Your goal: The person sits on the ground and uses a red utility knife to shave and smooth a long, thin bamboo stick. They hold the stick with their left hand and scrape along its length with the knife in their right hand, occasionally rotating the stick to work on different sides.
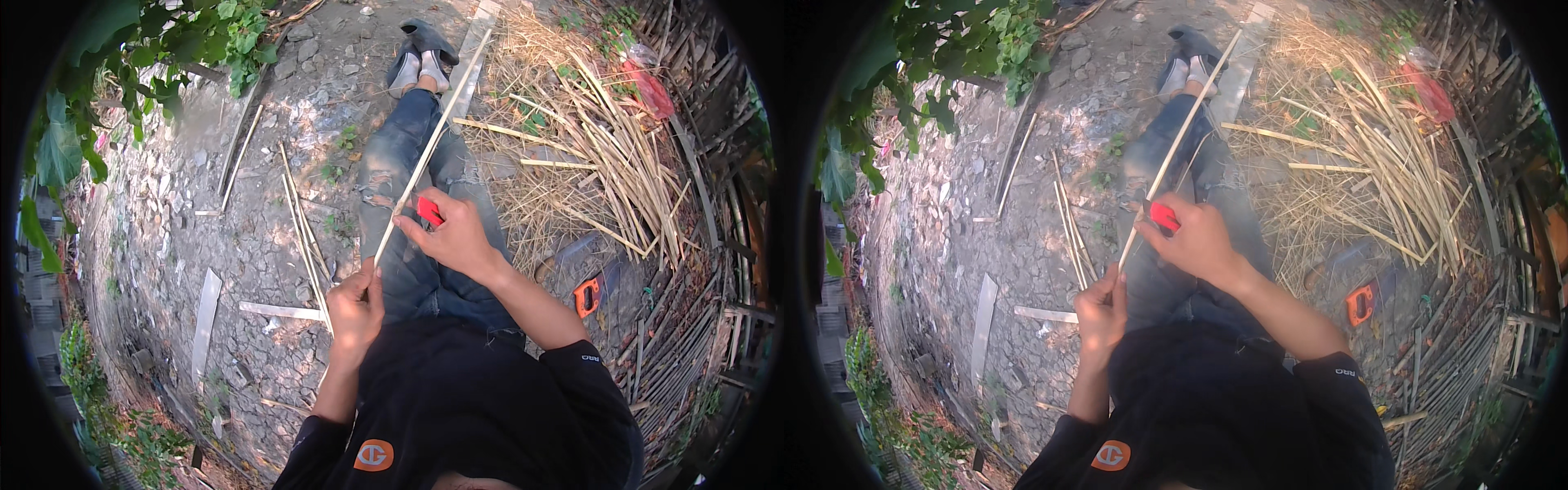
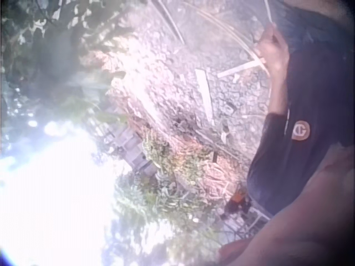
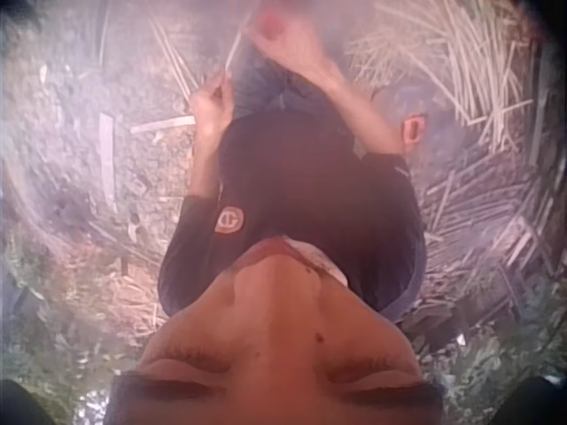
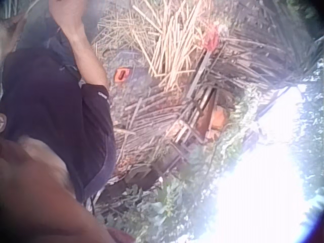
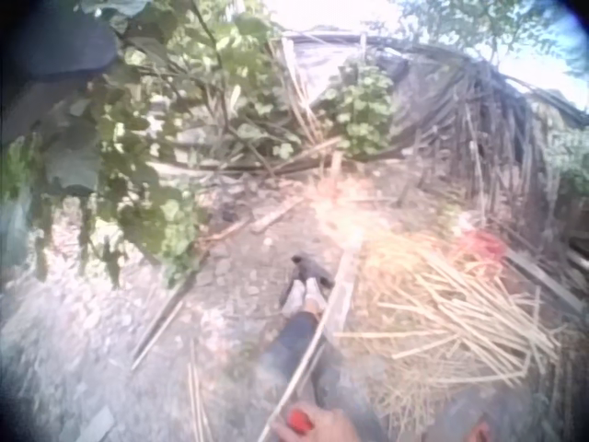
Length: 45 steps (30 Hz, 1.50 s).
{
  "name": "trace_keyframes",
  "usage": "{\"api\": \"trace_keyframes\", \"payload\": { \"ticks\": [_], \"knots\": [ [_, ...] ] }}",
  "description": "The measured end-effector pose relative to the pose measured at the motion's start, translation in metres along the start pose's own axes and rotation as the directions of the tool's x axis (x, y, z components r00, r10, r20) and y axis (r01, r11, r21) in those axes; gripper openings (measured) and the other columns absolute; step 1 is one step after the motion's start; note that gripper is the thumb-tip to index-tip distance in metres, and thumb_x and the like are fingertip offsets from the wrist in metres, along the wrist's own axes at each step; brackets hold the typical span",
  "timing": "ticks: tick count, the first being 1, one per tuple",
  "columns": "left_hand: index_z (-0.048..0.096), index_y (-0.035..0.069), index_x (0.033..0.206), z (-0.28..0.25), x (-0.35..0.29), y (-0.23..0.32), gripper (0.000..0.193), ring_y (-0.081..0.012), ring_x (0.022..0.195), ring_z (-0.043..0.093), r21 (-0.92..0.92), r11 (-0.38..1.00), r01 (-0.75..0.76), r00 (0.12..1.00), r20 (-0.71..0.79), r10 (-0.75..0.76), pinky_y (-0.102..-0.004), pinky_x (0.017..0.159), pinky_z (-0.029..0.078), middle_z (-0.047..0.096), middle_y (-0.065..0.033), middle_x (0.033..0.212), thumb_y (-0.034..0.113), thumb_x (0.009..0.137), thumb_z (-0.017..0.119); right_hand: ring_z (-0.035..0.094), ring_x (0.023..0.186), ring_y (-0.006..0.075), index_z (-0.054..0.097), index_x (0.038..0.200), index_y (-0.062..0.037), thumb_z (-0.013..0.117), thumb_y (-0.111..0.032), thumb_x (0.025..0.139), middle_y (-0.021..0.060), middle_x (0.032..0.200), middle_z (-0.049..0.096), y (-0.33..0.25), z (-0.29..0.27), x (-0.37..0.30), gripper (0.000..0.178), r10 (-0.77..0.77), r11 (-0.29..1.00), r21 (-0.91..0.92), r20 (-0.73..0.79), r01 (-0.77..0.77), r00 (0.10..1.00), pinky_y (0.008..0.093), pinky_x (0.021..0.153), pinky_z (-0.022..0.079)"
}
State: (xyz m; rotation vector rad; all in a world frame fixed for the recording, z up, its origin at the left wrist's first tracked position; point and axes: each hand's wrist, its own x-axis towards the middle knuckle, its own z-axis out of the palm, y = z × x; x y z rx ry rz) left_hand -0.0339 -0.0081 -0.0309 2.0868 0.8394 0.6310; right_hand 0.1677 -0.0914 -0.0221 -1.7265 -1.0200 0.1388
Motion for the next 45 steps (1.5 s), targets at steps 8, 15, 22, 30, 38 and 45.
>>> {"api": "trace_keyframes", "payload": {
  "ticks": [8, 15, 22, 30, 38, 45],
  "knots": [
    [0.077, -0.004, 0.107, 0.003, 0.0, 0.002, 0.015, -0.0313, 0.055, 0.064, 0.165, 0.976, -0.143, 0.987, -0.049, 0.153, -0.0395, 0.052, 0.048, 0.065, -0.0186, 0.069, 0.0, 0.093, 0.073, 0.07, 0.058, 0.0221, 0.075, 0.103, 0.0, 0.084, -0.011, 0.088, 0.0159, 0.076, 0.072, 0.015, 0.017, -0.01, 0.02, -0.119, 0.993, -0.009, -0.082, 0.119, 0.99, 0.0334, 0.053, 0.051],
    [0.078, -0.004, 0.109, 0.001, -0.001, 0.002, 0.018, -0.0345, 0.058, 0.066, 0.209, 0.965, -0.156, 0.985, -0.034, 0.167, -0.0412, 0.053, 0.049, 0.067, -0.02, 0.071, 0.001, 0.092, 0.074, 0.074, 0.067, 0.0333, 0.07, 0.107, -0.0007, 0.077, -0.009, 0.088, 0.0175, 0.081, 0.073, 0.025, 0.012, -0.008, 0.022, -0.144, 0.985, -0.091, 0.044, 0.147, 0.989, 0.0393, 0.057, 0.055],
    [0.078, -0.003, 0.111, 0.002, 0.002, 0.006, 0.019, -0.036, 0.058, 0.065, 0.175, 0.976, -0.133, 0.991, 0.003, 0.135, -0.0421, 0.054, 0.048, 0.067, -0.0207, 0.073, 0.003, 0.094, 0.073, 0.073, 0.07, 0.0349, 0.058, 0.111, -0.0018, 0.073, -0.006, 0.088, 0.0155, 0.081, 0.071, 0.04, 0.016, -0.014, 0.028, -0.138, 0.988, -0.063, 0.077, 0.143, 0.987, 0.0409, 0.059, 0.055],
    [0.076, -0.006, 0.116, -0.005, 0.01, 0.022, 0.021, -0.0258, 0.054, 0.064, 0.128, 0.986, -0.11, 0.992, 0.08, 0.1, -0.0389, 0.053, 0.047, 0.066, -0.0181, 0.068, 0.006, 0.099, 0.07, 0.049, 0.056, 0.0138, 0.053, 0.105, -0.0028, 0.067, -0.004, 0.098, 0.006, 0.071, 0.055, 0.043, 0.015, -0.002, 0.015, -0.031, 0.994, 0.091, -0.353, 0.067, 0.935, 0.0304, 0.054, 0.04],
    [0.072, -0.003, 0.121, -0.037, -0.002, -0.015, 0.031, -0.0046, 0.053, 0.045, -0.301, 0.879, 0.37, 0.906, 0.327, -0.269, -0.0235, 0.05, 0.034, 0.056, 0.001, 0.063, 0.022, 0.112, 0.055, 0.035, 0.055, 0.0007, 0.066, 0.085, -0.0047, 0.082, -0.019, 0.095, -0.0107, 0.061, 0.045, 0.067, -0.053, 0.034, 0.023, 0.334, 0.922, 0.292, -0.27, -0.253, 0.903, 0.0238, 0.052, 0.028],
    [0.067, -0.005, 0.117, -0.022, 0.005, -0.001, 0.039, -0.0033, 0.049, 0.039, -0.449, 0.779, 0.438, 0.846, 0.499, -0.188, -0.021, 0.047, 0.031, 0.053, 0.0028, 0.06, 0.027, 0.115, 0.044, 0.037, 0.059, 0.0001, 0.077, 0.109, 0.001, 0.077, -0.014, 0.099, -0.0119, 0.064, 0.046, 0.033, -0.017, 0.012, 0.018, 0.285, 0.815, 0.492, 0.119, -0.306, 0.951, 0.0232, 0.054, 0.027]
  ]
}}
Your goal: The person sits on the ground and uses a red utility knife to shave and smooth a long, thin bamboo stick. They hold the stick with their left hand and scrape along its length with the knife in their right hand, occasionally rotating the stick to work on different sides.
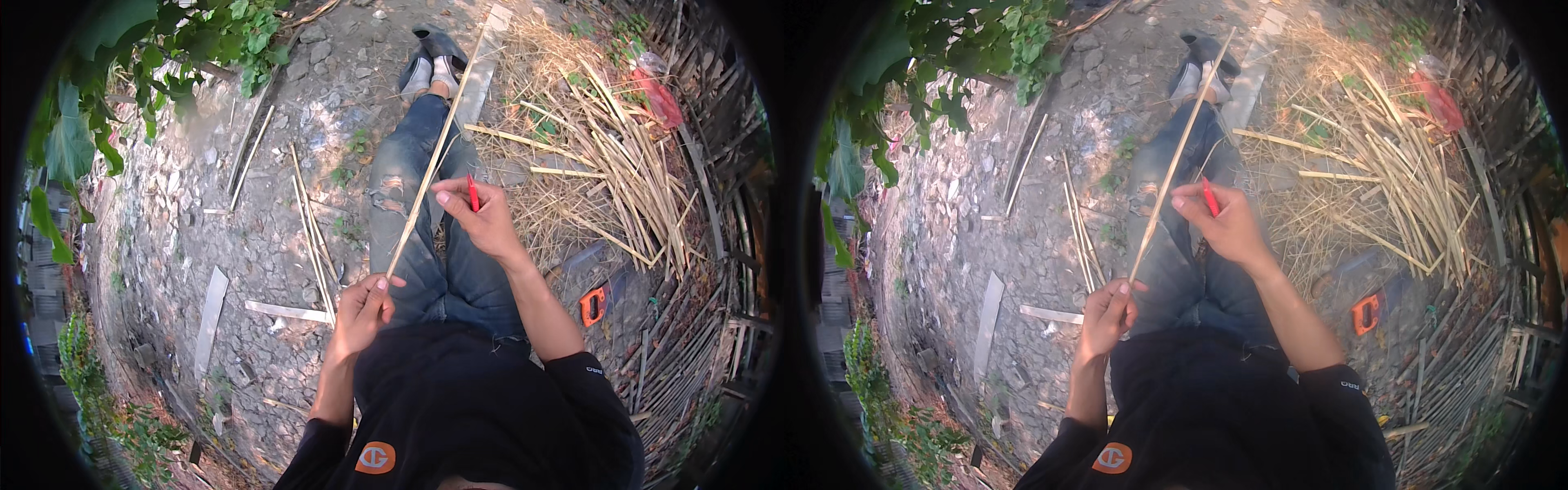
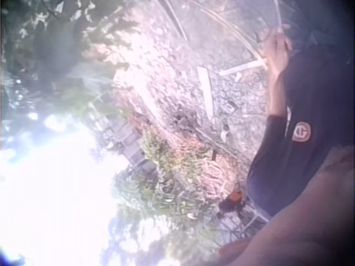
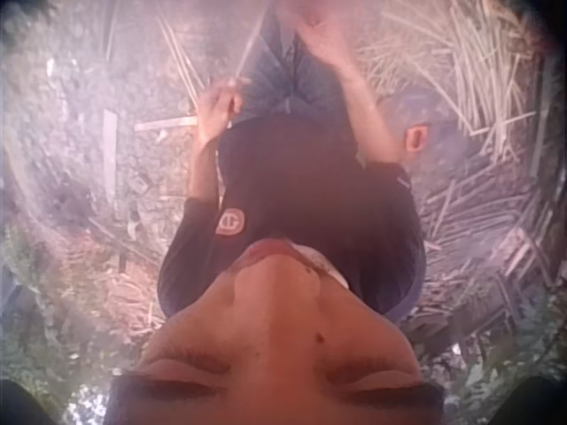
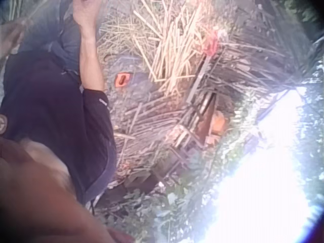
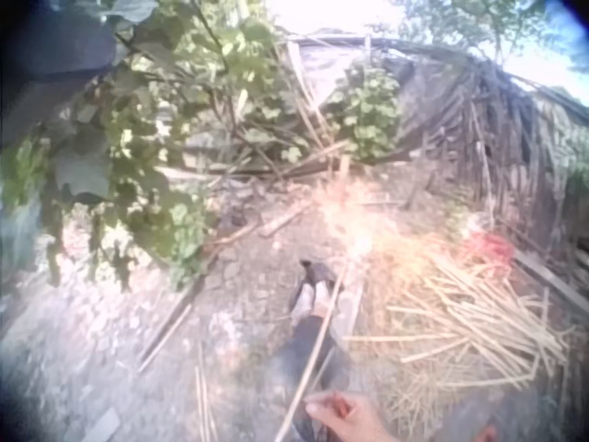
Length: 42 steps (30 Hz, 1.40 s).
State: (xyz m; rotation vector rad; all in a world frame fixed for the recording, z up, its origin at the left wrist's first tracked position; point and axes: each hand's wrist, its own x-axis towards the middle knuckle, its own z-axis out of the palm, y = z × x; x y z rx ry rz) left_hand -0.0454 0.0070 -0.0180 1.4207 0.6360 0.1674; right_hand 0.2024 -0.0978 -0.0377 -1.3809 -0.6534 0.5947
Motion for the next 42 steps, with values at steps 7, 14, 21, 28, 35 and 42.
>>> {"api": "trace_keyframes", "payload": {
  "ticks": [7, 14, 21, 28, 35, 42],
  "knots": [
    [0.068, -0.004, 0.115, -0.002, 0.001, 0.0, 0.04, -0.0039, 0.052, 0.041, -0.086, 0.995, 0.06, 0.995, 0.088, -0.052, -0.023, 0.051, 0.033, 0.053, 0.0028, 0.06, 0.027, 0.116, 0.044, 0.033, 0.059, 0.0004, 0.078, 0.107, 0.0021, 0.077, -0.015, 0.099, -0.0125, 0.062, 0.041, -0.012, 0.013, -0.006, 0.019, 0.059, 0.997, -0.061, 0.176, -0.049, 0.983, 0.0246, 0.055, 0.026],
    [0.072, 0.0, 0.117, 0.012, 0.0, -0.017, 0.033, -0.0087, 0.054, 0.056, 0.331, 0.938, -0.102, 0.982, -0.117, 0.148, -0.0276, 0.054, 0.044, 0.059, -0.0019, 0.06, 0.024, 0.113, 0.051, 0.033, 0.057, 0.0021, 0.075, 0.085, -0.0009, 0.082, -0.022, 0.096, -0.0115, 0.06, 0.04, -0.02, 0.024, -0.007, 0.025, 0.137, 0.978, -0.174, 0.133, -0.113, 0.982, 0.0274, 0.052, 0.024],
    [0.072, -0.003, 0.121, -0.021, 0.005, -0.05, 0.036, -0.0117, 0.063, 0.062, 0.413, 0.902, -0.124, 0.957, -0.189, 0.218, -0.0287, 0.058, 0.048, 0.066, -0.0065, 0.072, 0.026, 0.112, 0.053, 0.04, 0.058, 0.0033, 0.067, 0.073, -0.0037, 0.086, -0.027, 0.092, -0.0085, 0.06, 0.047, 0.003, 0.005, -0.003, 0.035, 0.142, 0.951, -0.286, 0.071, -0.116, 0.987, 0.0271, 0.053, 0.03],
    [0.072, -0.004, 0.121, -0.185, 0.032, -0.275, 0.041, -0.0302, 0.08, 0.076, 0.373, 0.842, 0.39, 0.774, -0.628, -0.081, -0.041, 0.073, 0.058, 0.077, -0.0195, 0.086, 0.031, 0.101, 0.066, 0.037, 0.056, 0.0023, 0.055, 0.065, -0.0082, 0.085, -0.027, 0.093, -0.0091, 0.058, 0.045, 0.002, -0.023, 0.002, 0.045, 0.169, 0.934, -0.323, 0.028, -0.151, 0.985, 0.0267, 0.051, 0.028],
    [0.071, 0.004, 0.127, -0.187, 0.078, -0.34, 0.046, -0.0419, 0.105, 0.073, 0.581, 0.583, 0.568, 0.75, -0.657, -0.076, -0.0507, 0.093, 0.057, 0.075, -0.0225, 0.111, 0.032, 0.091, 0.075, 0.038, 0.057, 0.0028, 0.054, 0.065, -0.0081, 0.087, -0.027, 0.091, -0.0087, 0.059, 0.046, 0.002, -0.018, 0.006, 0.046, 0.221, 0.909, -0.365, 0.017, -0.2, 0.975, 0.0262, 0.052, 0.029],
    [0.068, 0.007, 0.127, -0.165, 0.135, -0.34, 0.042, -0.0402, 0.122, 0.064, 0.644, 0.492, 0.585, 0.769, -0.634, -0.085, -0.0531, 0.097, 0.057, 0.067, -0.0191, 0.125, 0.03, 0.093, 0.073, 0.034, 0.057, 0.0038, 0.049, 0.063, -0.01, 0.086, -0.025, 0.091, -0.0084, 0.06, 0.042, -0.003, -0.011, 0.003, 0.049, 0.241, 0.876, -0.429, -0.003, -0.218, 0.971, 0.028, 0.051, 0.026]
  ]
}}
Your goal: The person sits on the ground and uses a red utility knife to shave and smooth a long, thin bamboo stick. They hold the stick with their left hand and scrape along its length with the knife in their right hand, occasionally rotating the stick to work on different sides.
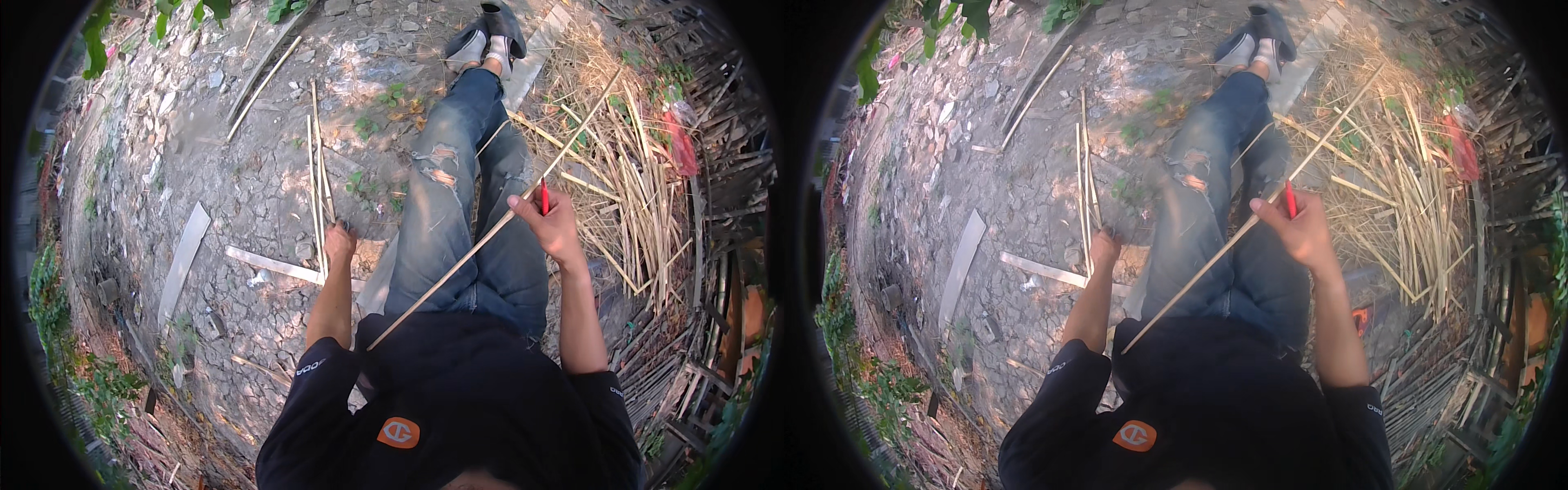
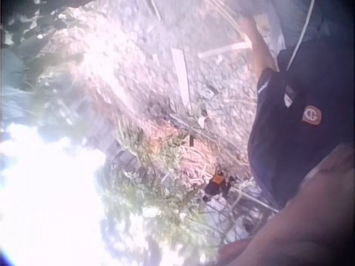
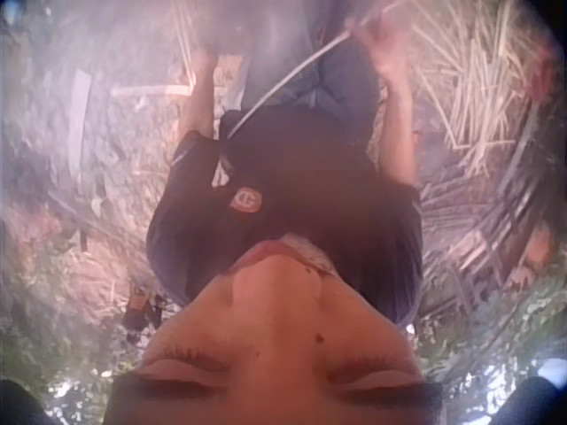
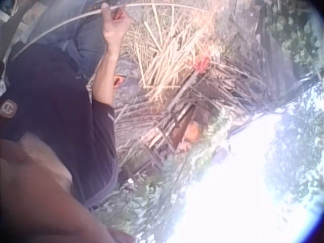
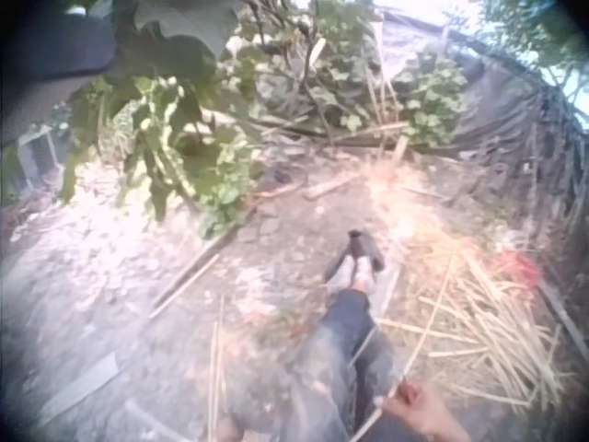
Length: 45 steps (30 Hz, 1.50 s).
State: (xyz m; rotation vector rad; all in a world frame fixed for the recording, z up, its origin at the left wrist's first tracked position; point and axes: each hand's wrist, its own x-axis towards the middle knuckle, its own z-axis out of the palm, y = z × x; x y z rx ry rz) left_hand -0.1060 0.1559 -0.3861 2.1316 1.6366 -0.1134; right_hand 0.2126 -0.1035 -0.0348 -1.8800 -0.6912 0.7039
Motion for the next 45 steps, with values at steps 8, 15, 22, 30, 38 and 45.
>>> {"api": "trace_keyframes", "payload": {
  "ticks": [8, 15, 22, 30, 38, 45],
  "knots": [
    [0.074, 0.005, 0.109, 0.022, 0.023, -0.022, 0.017, -0.0254, 0.09, 0.07, -0.413, 0.911, -0.007, 0.999, -0.033, -0.007, -0.0404, 0.075, 0.056, 0.072, -0.0128, 0.095, 0.018, 0.1, 0.068, 0.034, 0.057, 0.0042, 0.052, 0.063, -0.008, 0.085, -0.025, 0.092, -0.0084, 0.059, 0.041, -0.002, 0.009, 0.0, 0.047, 0.033, 0.999, -0.004, 0.003, -0.033, 0.999, 0.0281, 0.051, 0.026],
    [0.064, 0.002, 0.139, 0.007, 0.002, -0.028, 0.04, -0.0163, 0.105, 0.069, -0.929, 0.315, 0.196, 0.974, 0.221, 0.046, -0.0317, 0.078, 0.052, 0.074, -0.0042, 0.119, 0.024, 0.106, 0.067, 0.035, 0.059, 0.0038, 0.053, 0.065, -0.0084, 0.085, -0.026, 0.092, -0.0088, 0.061, 0.042, 0.009, 0.022, 0.006, 0.046, 0.0, 1.0, -0.028, 0.018, 0.001, 1.0, 0.0279, 0.053, 0.028],
    [0.06, 0.003, 0.144, -0.01, -0.02, -0.019, 0.046, -0.0163, 0.111, 0.067, -0.951, 0.223, 0.215, 0.962, 0.246, 0.122, -0.0321, 0.082, 0.05, 0.072, -0.0037, 0.124, 0.028, 0.106, 0.066, 0.035, 0.06, 0.0038, 0.05, 0.066, -0.0103, 0.084, -0.024, 0.093, -0.0095, 0.062, 0.041, 0.004, 0.02, 0.0, 0.046, -0.009, 0.999, 0.039, 0.026, 0.008, 1.0, 0.0274, 0.053, 0.027],
    [0.062, 0.0, 0.141, -0.012, -0.029, -0.016, 0.046, -0.0163, 0.104, 0.067, -0.929, 0.21, 0.303, 0.949, 0.315, 0.021, -0.0335, 0.081, 0.05, 0.073, -0.0051, 0.117, 0.031, 0.106, 0.065, 0.035, 0.06, 0.0032, 0.054, 0.066, -0.0086, 0.084, -0.025, 0.093, -0.0094, 0.062, 0.043, 0.01, 0.014, -0.007, 0.044, -0.007, 0.997, 0.071, 0.014, 0.006, 1.0, 0.0271, 0.053, 0.027],
    [0.069, 0.001, 0.127, -0.01, -0.033, -0.015, 0.034, -0.0111, 0.084, 0.065, -0.941, 0.121, 0.315, 0.946, 0.322, 0.036, -0.0266, 0.065, 0.05, 0.073, -0.002, 0.1, 0.027, 0.105, 0.066, 0.036, 0.06, 0.0031, 0.056, 0.067, -0.0073, 0.084, -0.024, 0.094, -0.0089, 0.062, 0.045, 0.012, 0.013, -0.009, 0.042, -0.027, 0.995, 0.099, 0.015, 0.025, 1.0, 0.0267, 0.053, 0.028],
    [0.069, 0.002, 0.126, -0.017, -0.034, -0.009, 0.033, -0.0109, 0.084, 0.064, -0.936, 0.136, 0.326, 0.943, 0.332, 0.027, -0.0265, 0.066, 0.048, 0.073, -0.0014, 0.101, 0.027, 0.106, 0.066, 0.036, 0.059, 0.003, 0.058, 0.068, -0.0071, 0.084, -0.024, 0.094, -0.0091, 0.062, 0.045, 0.014, 0.012, -0.009, 0.041, -0.019, 0.994, 0.11, 0.016, 0.017, 1.0, 0.0265, 0.053, 0.028]
  ]
}}
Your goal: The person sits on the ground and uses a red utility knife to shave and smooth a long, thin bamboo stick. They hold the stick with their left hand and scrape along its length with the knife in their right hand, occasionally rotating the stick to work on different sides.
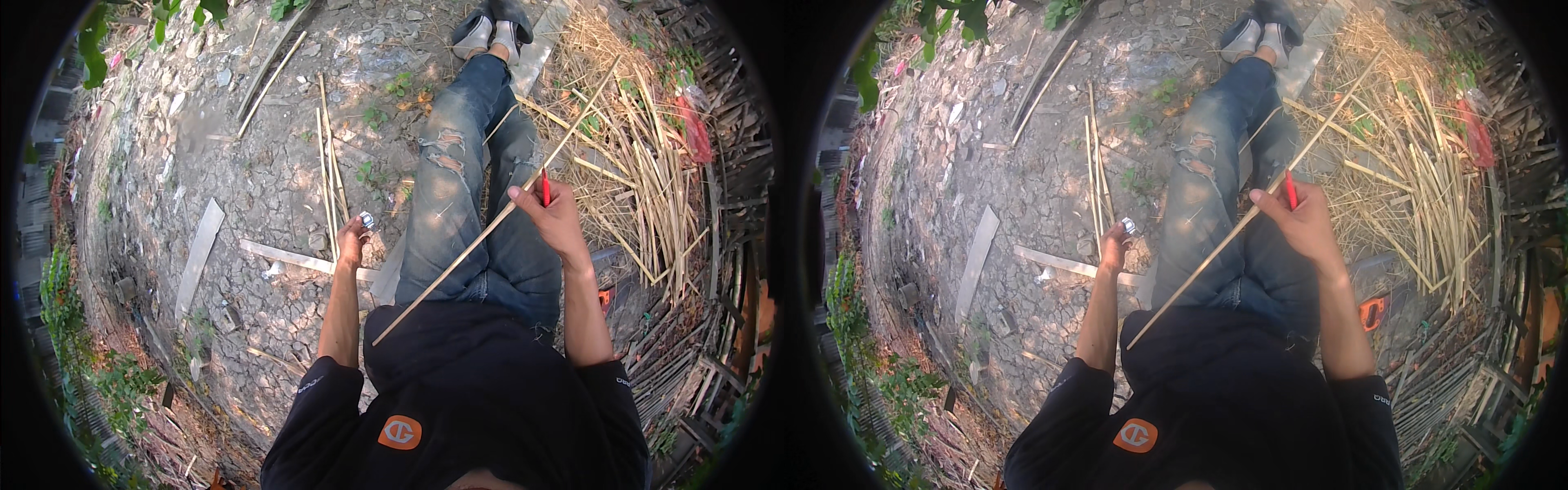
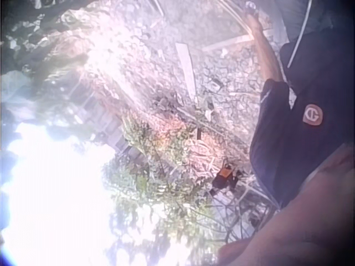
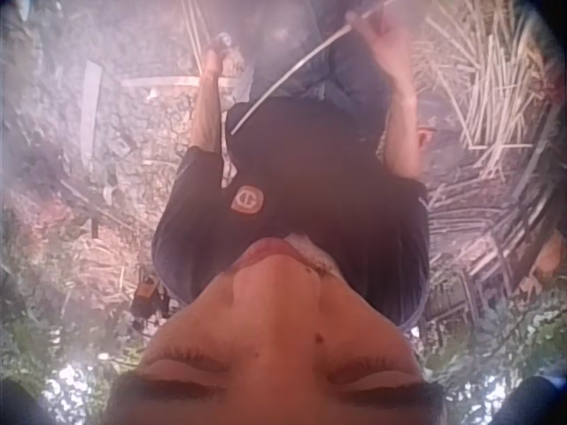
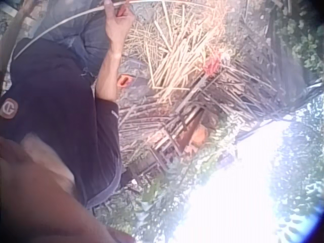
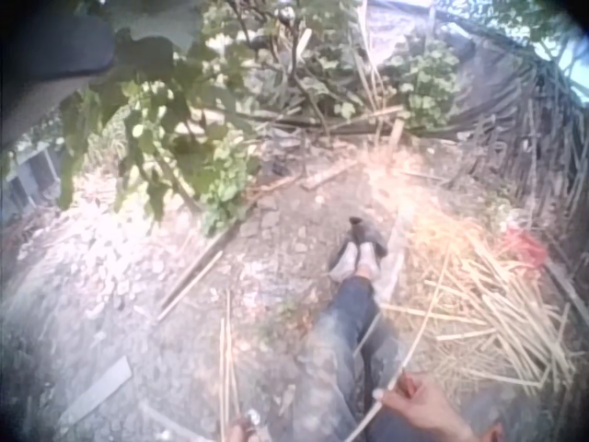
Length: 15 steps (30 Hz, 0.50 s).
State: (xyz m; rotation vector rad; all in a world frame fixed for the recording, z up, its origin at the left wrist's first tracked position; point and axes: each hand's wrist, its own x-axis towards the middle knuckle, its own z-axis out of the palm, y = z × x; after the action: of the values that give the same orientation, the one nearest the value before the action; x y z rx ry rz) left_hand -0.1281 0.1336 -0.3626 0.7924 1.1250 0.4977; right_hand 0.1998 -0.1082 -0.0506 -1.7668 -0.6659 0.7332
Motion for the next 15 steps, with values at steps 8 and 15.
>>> {"api": "trace_keyframes", "payload": {
  "ticks": [8, 15],
  "knots": [
    [0.069, 0.004, 0.131, 0.002, -0.006, 0.012, 0.034, -0.01, 0.084, 0.063, 0.021, 1.0, 0.004, 1.0, -0.015, -0.003, -0.0265, 0.066, 0.047, 0.074, 0.0007, 0.103, 0.028, 0.106, 0.065, 0.036, 0.059, 0.003, 0.056, 0.067, -0.0075, 0.084, -0.024, 0.094, -0.0094, 0.062, 0.045, -0.001, 0.0, 0.0, 0.042, 0.0, 1.0, 0.003, 0.004, 0.0, 1.0, 0.0265, 0.053, 0.028],
    [0.071, 0.005, 0.131, -0.005, -0.007, 0.017, 0.035, -0.0082, 0.085, 0.063, 0.007, 1.0, -0.006, 0.999, -0.037, 0.007, -0.0263, 0.068, 0.047, 0.075, 0.0023, 0.106, 0.029, 0.106, 0.066, 0.036, 0.06, 0.0031, 0.055, 0.066, -0.008, 0.084, -0.024, 0.094, -0.0092, 0.062, 0.045, 0.001, 0.0, -0.001, 0.043, -0.016, 1.0, 0.01, 0.006, 0.016, 1.0, 0.0266, 0.053, 0.028]
  ]
}}
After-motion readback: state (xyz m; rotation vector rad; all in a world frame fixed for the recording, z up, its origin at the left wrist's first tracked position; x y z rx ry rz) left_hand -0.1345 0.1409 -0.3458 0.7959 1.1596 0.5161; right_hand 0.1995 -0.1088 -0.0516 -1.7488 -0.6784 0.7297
